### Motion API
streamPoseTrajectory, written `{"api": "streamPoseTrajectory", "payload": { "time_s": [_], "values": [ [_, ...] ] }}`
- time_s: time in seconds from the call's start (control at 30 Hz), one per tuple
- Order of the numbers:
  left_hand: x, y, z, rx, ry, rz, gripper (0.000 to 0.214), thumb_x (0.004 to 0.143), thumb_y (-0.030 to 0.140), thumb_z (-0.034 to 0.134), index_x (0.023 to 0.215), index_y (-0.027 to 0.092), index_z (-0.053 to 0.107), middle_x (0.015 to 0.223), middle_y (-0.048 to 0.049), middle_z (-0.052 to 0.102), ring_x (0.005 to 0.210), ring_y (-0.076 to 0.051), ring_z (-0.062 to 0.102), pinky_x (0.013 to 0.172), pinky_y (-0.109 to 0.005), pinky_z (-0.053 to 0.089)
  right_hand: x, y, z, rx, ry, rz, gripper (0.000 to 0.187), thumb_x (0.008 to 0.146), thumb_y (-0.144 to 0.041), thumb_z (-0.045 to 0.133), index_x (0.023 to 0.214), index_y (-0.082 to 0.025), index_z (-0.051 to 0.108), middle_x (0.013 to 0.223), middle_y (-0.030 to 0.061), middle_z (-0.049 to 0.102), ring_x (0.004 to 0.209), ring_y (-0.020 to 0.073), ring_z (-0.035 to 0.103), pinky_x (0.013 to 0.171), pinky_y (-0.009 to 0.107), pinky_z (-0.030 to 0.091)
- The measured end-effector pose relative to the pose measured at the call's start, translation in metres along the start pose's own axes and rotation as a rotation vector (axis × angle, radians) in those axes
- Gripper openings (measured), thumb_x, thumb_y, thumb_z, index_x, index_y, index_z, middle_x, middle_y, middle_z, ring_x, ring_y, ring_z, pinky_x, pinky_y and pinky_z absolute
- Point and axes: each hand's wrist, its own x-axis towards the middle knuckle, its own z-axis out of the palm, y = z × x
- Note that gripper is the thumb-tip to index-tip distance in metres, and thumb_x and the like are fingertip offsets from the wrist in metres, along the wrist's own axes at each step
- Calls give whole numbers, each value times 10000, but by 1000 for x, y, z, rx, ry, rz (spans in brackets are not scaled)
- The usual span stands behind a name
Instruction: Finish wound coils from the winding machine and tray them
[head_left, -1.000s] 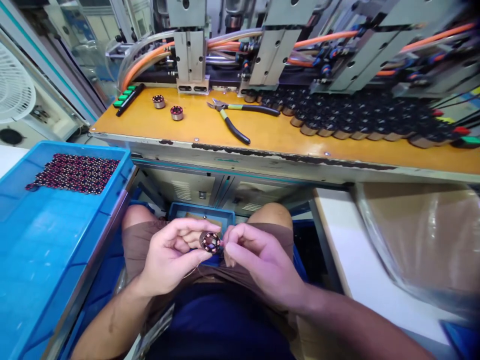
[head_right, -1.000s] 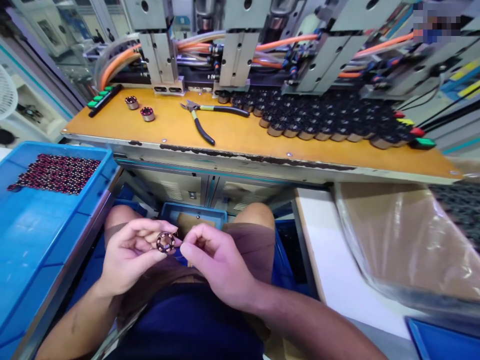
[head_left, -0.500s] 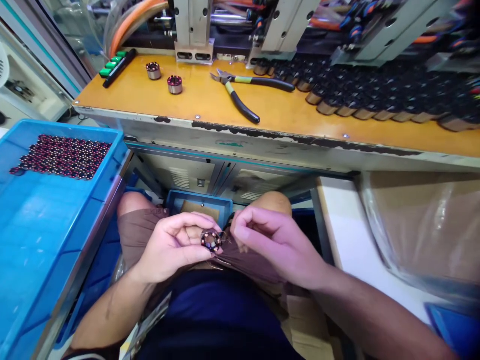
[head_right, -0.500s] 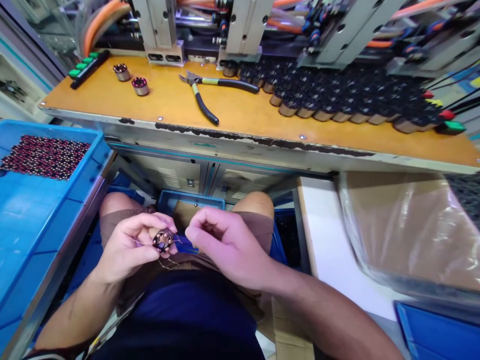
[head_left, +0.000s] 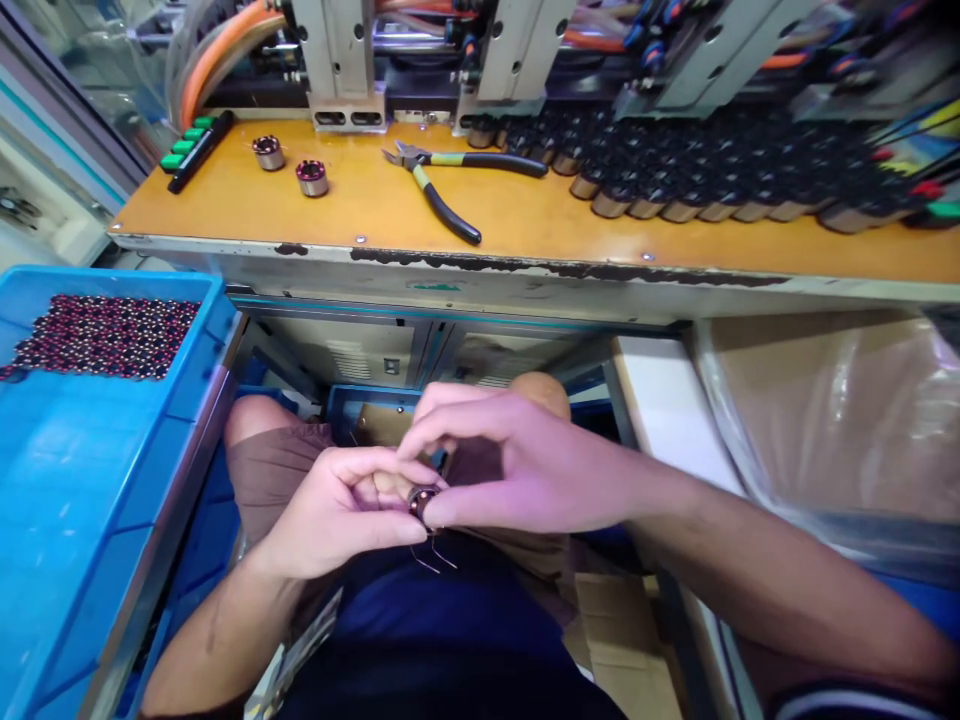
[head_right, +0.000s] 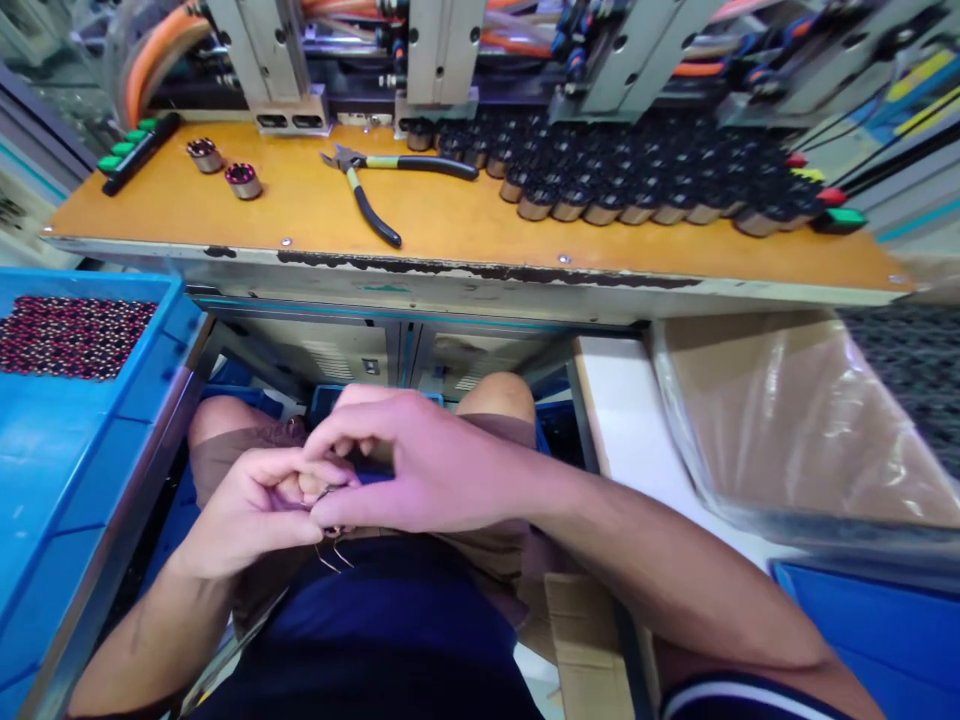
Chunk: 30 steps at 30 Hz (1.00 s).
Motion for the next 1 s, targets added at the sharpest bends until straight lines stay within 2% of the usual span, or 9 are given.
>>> {"api": "streamPoseTrajectory", "payload": {
  "time_s": [0.07, 0.13, 0.23, 0.37, 0.47, 0.57, 0.73, 1.0],
  "values": [
    [0, 0, 1, 16, -14, -51, 303, 685, 163, 840, 979, 141, 770, 769, -66, 756, 674, -157, 710, 635, -246, 600, 9, -2, -1, -4, -142, -49, 119, 818, -244, 758, 915, -183, 727, 846, 7, 600, 803, 121, 574, 754, 242, 460],
    [-2, 0, 2, -3, -38, -59, 272, 687, 145, 834, 950, 142, 766, 756, -54, 757, 660, -149, 710, 631, -239, 599, 14, -2, 1, 39, -186, -50, 61, 848, -220, 721, 827, -164, 715, 824, 2, 596, 779, 108, 577, 738, 230, 459],
    [-4, -1, 1, -42, -8, 28, 301, 676, 103, 832, 962, 170, 766, 798, -40, 765, 661, -128, 712, 636, -212, 596, 14, 0, 6, 83, -67, 70, 164, 886, -245, 673, 755, -146, 660, 771, -4, 610, 710, 97, 558, 661, 216, 437],
    [-5, -3, 0, -36, 83, 134, 349, 658, 121, 850, 992, 178, 765, 923, -87, 769, 723, -156, 732, 651, -227, 609, 2, -2, 11, 162, 116, 222, 254, 878, -335, 677, 714, -153, 613, 702, -11, 603, 641, 93, 510, 578, 205, 399],
    [-3, -4, -1, 19, 83, 205, 328, 671, 115, 842, 982, 188, 770, 954, -100, 763, 766, -164, 731, 673, -231, 610, -6, -7, 11, 244, 137, 301, 262, 855, -372, 693, 731, -154, 619, 697, -5, 608, 627, 98, 515, 553, 204, 399],
    [-1, -3, -1, 108, 67, 261, 298, 673, 82, 831, 942, 201, 779, 1016, -99, 743, 836, -159, 711, 721, -224, 597, -7, -13, 10, 238, 96, 353, 225, 863, -343, 663, 744, -156, 626, 666, -10, 595, 597, 95, 500, 522, 203, 385],
    [-2, -2, -1, 131, 63, 229, 284, 681, 90, 827, 943, 185, 772, 1008, -99, 727, 787, -144, 695, 656, -200, 576, -5, -19, 6, 70, 7, 307, 184, 884, -156, 554, 721, -161, 639, 635, -25, 593, 574, 85, 500, 504, 194, 361],
    [0, -10, 0, -170, -17, 91, 278, 662, 157, 851, 923, 192, 762, 973, -81, 700, 716, -138, 706, 653, -232, 596, -17, -14, 11, -21, 51, 103, 194, 947, -223, 552, 774, -165, 620, 729, -2, 629, 661, 98, 552, 603, 208, 425]
  ]
}}
